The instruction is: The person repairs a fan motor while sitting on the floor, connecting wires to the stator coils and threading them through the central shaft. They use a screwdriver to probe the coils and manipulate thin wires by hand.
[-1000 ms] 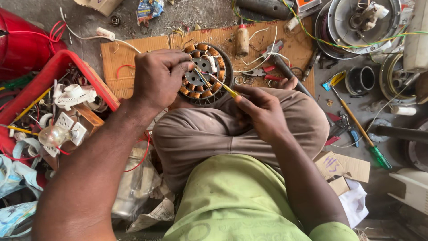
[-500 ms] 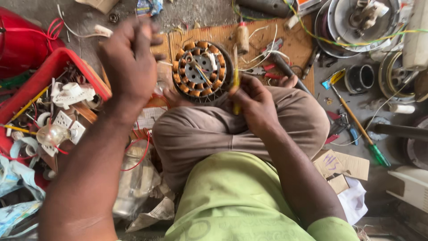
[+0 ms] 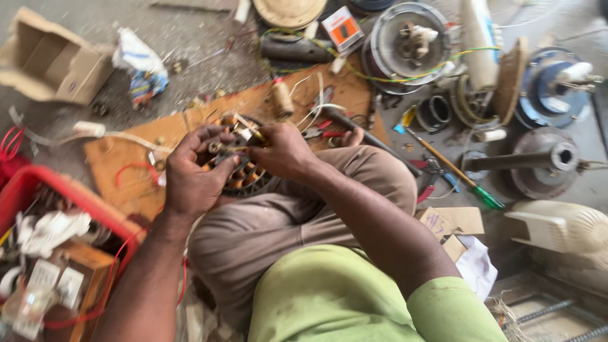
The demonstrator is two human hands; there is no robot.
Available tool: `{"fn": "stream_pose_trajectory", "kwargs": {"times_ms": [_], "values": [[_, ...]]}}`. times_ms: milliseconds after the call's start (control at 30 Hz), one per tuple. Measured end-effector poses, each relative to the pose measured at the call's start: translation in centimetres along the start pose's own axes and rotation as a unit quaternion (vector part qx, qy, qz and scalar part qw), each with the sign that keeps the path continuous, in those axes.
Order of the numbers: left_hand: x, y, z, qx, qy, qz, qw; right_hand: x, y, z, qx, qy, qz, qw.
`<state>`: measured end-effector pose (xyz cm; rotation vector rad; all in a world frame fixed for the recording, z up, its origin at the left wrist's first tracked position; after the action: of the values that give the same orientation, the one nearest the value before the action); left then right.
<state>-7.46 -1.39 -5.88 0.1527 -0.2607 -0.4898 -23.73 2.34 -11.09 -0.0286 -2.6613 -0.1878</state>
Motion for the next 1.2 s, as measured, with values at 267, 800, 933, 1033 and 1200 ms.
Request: {"fn": "stream_pose_trajectory", "kwargs": {"times_ms": [267, 800, 933, 1033, 1200], "values": [[-0.1, -3.8, 1.5, 0.033, -0.274, -0.072, 0.958, 3.8, 0.6, -6.2, 0.278, 0.094, 0.132, 0.947], [1.6, -2.8, 3.8, -0.053, -0.228, 0.064, 0.970, 0.7, 0.0, -3.1, 0.054, -0.264, 0.071, 0.960], [1.6, -2.4, 5.3, -0.104, -0.209, 0.078, 0.969, -2.5, -0.1, -3.2, 0.000, -0.346, 0.054, 0.937], [2.3, -1.9, 5.6, -0.087, -0.218, 0.098, 0.967, -2.6, -0.6, -3.7, 0.012, -0.309, 0.080, 0.948], [3.6, -0.1, 5.1, -0.064, -0.205, 0.101, 0.971, -2.2, -0.9, -4.5, 0.058, -0.346, 0.091, 0.932]]}}
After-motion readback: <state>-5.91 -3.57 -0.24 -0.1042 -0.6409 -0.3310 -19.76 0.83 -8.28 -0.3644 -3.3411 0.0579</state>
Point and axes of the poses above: each hand's wrist, its own y-axis away from the middle knuckle, its own x-axis out of the back of the hand, z = x × y, the point moved 8 cm from there along -y, towards the middle knuckle, and after that the axes turned 11 degrees about x, right-handed, at the moved point
